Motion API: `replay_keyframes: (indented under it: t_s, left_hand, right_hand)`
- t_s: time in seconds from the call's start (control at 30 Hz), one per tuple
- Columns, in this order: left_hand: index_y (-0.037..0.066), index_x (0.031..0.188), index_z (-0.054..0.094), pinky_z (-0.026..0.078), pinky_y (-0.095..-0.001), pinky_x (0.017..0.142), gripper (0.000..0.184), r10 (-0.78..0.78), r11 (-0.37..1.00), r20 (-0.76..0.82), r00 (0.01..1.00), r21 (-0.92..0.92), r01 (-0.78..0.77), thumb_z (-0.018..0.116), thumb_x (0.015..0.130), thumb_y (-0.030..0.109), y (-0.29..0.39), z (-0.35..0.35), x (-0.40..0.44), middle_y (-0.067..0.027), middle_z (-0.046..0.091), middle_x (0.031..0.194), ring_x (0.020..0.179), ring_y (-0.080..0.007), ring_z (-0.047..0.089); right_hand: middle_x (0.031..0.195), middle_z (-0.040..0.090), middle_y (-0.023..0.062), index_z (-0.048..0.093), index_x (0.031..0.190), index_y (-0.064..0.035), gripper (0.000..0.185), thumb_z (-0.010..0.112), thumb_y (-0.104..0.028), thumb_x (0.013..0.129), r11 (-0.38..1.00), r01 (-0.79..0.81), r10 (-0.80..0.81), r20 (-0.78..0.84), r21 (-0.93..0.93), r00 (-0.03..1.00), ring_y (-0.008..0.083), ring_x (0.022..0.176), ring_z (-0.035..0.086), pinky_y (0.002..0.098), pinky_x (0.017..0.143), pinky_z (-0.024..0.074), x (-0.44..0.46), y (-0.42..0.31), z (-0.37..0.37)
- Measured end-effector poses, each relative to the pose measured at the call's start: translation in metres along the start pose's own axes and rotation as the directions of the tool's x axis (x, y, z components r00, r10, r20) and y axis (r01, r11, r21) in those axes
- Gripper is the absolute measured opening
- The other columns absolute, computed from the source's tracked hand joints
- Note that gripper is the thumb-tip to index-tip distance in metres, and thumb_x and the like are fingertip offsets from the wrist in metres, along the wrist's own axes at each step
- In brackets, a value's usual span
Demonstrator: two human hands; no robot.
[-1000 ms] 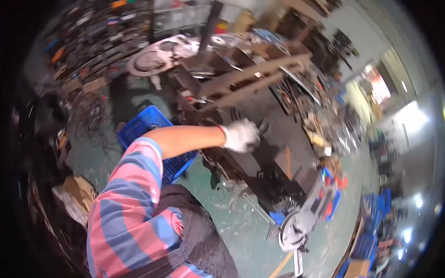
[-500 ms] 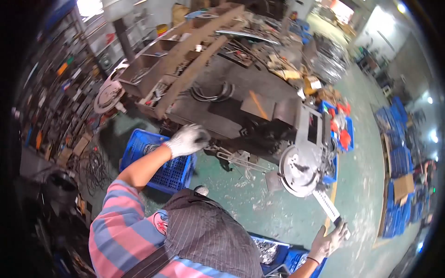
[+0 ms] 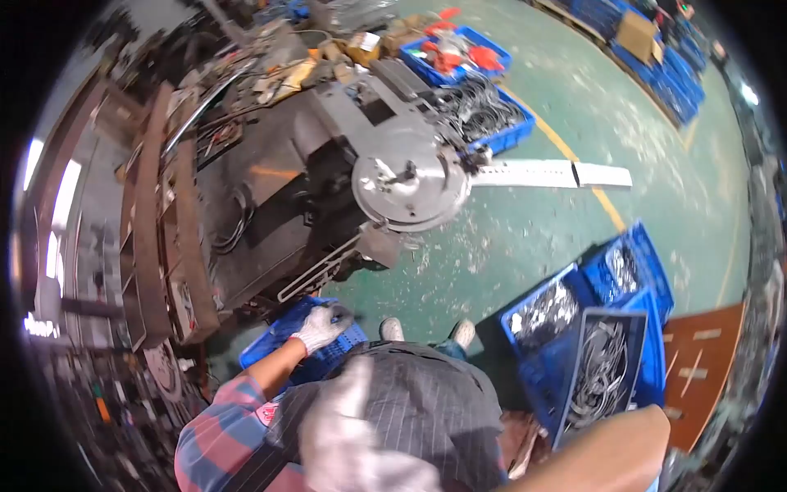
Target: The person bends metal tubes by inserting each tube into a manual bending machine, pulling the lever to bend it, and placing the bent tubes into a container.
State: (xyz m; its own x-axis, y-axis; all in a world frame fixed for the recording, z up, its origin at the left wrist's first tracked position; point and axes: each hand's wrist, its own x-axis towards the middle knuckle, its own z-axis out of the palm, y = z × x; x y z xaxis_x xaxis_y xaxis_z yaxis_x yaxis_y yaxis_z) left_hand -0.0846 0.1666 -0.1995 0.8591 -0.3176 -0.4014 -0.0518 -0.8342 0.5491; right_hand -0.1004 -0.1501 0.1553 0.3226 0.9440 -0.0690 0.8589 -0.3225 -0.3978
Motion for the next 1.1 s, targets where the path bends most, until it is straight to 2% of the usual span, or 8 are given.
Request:
replay_keyframes:
  t_s: [0.2,0.3,0.37,0.5,0.6,0.9,1.07,1.1]
  left_hand:
    - [0.0,0.117,0.071,0.05,-0.0381,0.096,0.039,-0.185,0.957,0.086,0.979,-0.21,0.199,0.068,0.092,0.03,-0.023,0.022,0.054,-0.0165,0.073,0.114,0.107,-0.0257,0.067]
    - [-0.007,0.118,0.068,0.048,-0.0345,0.098,0.038,-0.296,0.877,0.047,0.954,-0.383,0.29,0.068,0.09,0.02,-0.068,0.056,0.073,-0.0175,0.07,0.118,0.109,-0.0236,0.065]
    - [-0.005,0.117,0.069,0.049,-0.0342,0.096,0.04,-0.351,0.891,0.069,0.934,-0.282,0.355,0.071,0.089,0.023,-0.057,0.052,0.062,-0.0159,0.071,0.115,0.105,-0.0239,0.065]
    - [-0.004,0.114,0.07,0.049,-0.0332,0.094,0.038,-0.368,0.905,0.138,0.919,-0.174,0.389,0.072,0.088,0.023,-0.051,0.066,0.035,-0.0147,0.072,0.112,0.103,-0.0225,0.066]
    - [-0.002,0.115,0.071,0.05,-0.0332,0.093,0.037,-0.337,0.934,0.178,0.925,-0.065,0.352,0.072,0.088,0.023,0.009,0.068,0.021,-0.0147,0.073,0.111,0.102,-0.0228,0.067]
    - [-0.002,0.113,0.071,0.05,-0.0331,0.091,0.033,-0.192,0.975,0.166,0.967,-0.08,0.207,0.068,0.092,0.023,0.134,0.075,0.0,-0.0145,0.074,0.109,0.101,-0.0219,0.068]
    - [0.003,0.112,0.073,0.052,-0.0347,0.09,0.033,-0.276,0.961,0.112,0.955,0.003,0.277,0.066,0.091,0.028,0.128,0.08,-0.016,-0.0157,0.074,0.107,0.101,-0.025,0.07]
    - [0.004,0.113,0.072,0.052,-0.0366,0.091,0.036,-0.242,0.97,0.127,0.962,0.065,0.236,0.065,0.091,0.032,0.119,0.078,-0.015,-0.0172,0.074,0.108,0.104,-0.0281,0.07]
  right_hand:
    - [0.091,0.07,0.0122,0.071,0.09,-0.0092,0.016,0.067,-0.02,0.078,0.784,-0.542,0.584,-0.066,0.303,0.809,0.0332,0.084,0.067,0.0431,0.075,0.0535,-0.088,-0.015,0.034]
    - [0.091,0.07,0.0125,0.072,0.092,-0.0099,0.017,0.066,-0.02,0.079,0.133,-0.886,0.987,0.025,0.444,0.16,0.0335,0.084,0.067,0.0434,0.074,0.0538,-0.177,-0.037,0.124]
    - [0.1,0.071,0.0159,0.073,0.1,-0.0078,0.032,0.064,-0.037,0.091,-0.263,-0.831,0.954,0.005,0.49,-0.299,0.0367,0.096,0.068,0.0474,0.084,0.0533,-0.233,-0.045,0.26]
    - [0.095,0.07,0.017,0.071,0.099,-0.0093,0.029,0.064,-0.036,0.09,-0.467,-0.673,0.83,0.022,0.574,-0.557,0.0373,0.091,0.068,0.0475,0.082,0.0532,-0.289,-0.046,0.372]
    - [0.092,0.068,0.0149,0.068,0.094,-0.0102,0.025,0.065,-0.034,0.089,-0.313,-0.753,0.757,-0.327,0.579,-0.566,0.0348,0.087,0.067,0.0466,0.078,0.0533,-0.332,-0.002,0.396]
    - [0.091,0.071,0.0175,0.073,0.084,-0.0079,0.021,0.055,-0.018,0.087,-0.33,-0.936,0.93,-0.129,0.124,-0.345,0.0335,0.085,0.072,0.0461,0.071,0.0558,-0.392,0.063,0.435]
    - [0.101,0.071,0.0183,0.072,0.106,-0.0087,0.027,0.061,-0.029,0.091,-0.297,-0.849,0.913,-0.131,0.438,-0.387,0.0386,0.088,0.069,0.0462,0.079,0.0545,-0.421,0.019,0.399]
    - [0.107,0.072,0.0185,0.069,0.119,-0.0054,0.037,0.065,-0.032,0.094,-0.492,-0.497,0.809,0.166,0.714,-0.564,0.0323,0.096,0.069,0.0415,0.09,0.0525,-0.403,0.002,0.324]
